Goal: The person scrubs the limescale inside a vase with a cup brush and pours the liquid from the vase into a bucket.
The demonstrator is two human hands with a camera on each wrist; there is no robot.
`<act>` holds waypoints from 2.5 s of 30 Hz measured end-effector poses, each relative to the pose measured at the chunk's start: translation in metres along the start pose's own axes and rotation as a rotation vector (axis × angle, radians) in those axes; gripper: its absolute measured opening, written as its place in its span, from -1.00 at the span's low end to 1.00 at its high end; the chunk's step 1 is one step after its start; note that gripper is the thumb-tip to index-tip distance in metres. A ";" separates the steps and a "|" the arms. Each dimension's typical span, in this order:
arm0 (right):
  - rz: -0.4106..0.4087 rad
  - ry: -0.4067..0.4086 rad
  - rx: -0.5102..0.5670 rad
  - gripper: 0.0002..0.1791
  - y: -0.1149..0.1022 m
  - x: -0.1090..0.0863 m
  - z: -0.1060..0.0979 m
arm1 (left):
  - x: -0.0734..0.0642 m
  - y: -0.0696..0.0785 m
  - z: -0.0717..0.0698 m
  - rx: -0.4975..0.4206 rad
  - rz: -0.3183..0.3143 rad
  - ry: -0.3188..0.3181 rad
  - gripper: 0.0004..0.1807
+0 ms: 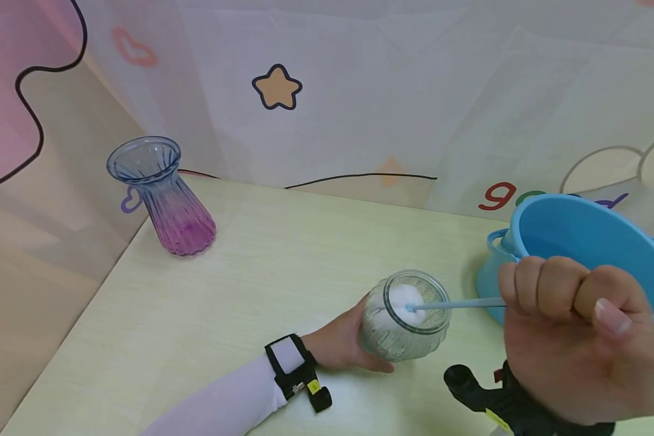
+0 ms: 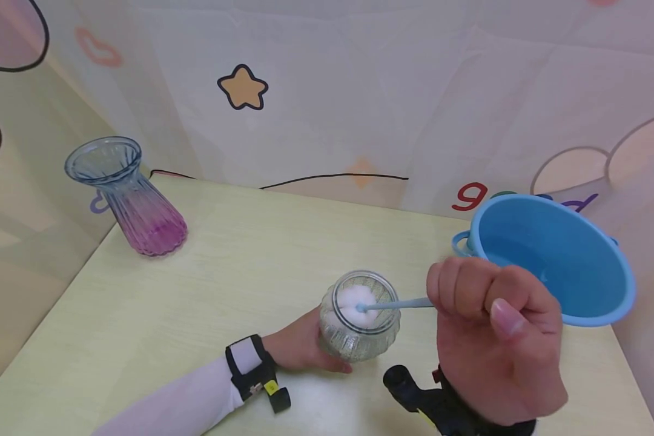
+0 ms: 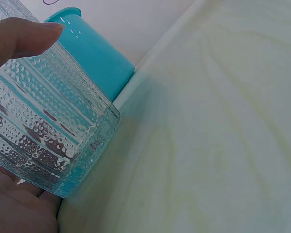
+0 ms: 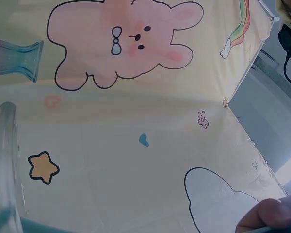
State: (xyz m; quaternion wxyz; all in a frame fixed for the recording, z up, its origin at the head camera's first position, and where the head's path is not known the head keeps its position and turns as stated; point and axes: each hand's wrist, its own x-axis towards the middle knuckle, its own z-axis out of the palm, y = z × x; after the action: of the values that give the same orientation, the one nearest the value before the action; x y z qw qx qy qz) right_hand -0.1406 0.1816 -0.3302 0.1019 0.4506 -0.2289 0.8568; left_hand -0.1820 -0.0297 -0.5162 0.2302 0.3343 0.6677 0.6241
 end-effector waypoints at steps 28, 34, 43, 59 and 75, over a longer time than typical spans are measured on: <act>0.132 -0.123 -0.037 -0.67 0.028 -0.007 0.013 | -0.001 0.002 0.000 0.055 -0.047 0.027 0.30; 0.222 -0.146 -0.165 -0.65 0.033 -0.010 0.016 | 0.000 0.002 0.000 0.028 -0.049 0.023 0.28; 0.318 -0.103 -0.289 -0.61 0.046 -0.012 0.015 | -0.001 0.003 0.001 0.019 -0.065 0.019 0.33; 0.492 -0.007 -0.443 -0.56 0.057 -0.007 0.012 | -0.001 0.002 0.000 0.019 -0.068 0.012 0.26; 0.350 0.129 -0.116 -0.58 0.026 0.000 0.008 | 0.000 0.002 0.000 0.041 -0.048 0.018 0.24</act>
State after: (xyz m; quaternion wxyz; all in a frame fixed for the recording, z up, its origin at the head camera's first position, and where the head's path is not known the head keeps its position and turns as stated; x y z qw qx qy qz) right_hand -0.1451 0.1549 -0.3341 -0.0084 0.3417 -0.3456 0.8739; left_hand -0.1817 -0.0303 -0.5143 0.2320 0.3173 0.6903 0.6074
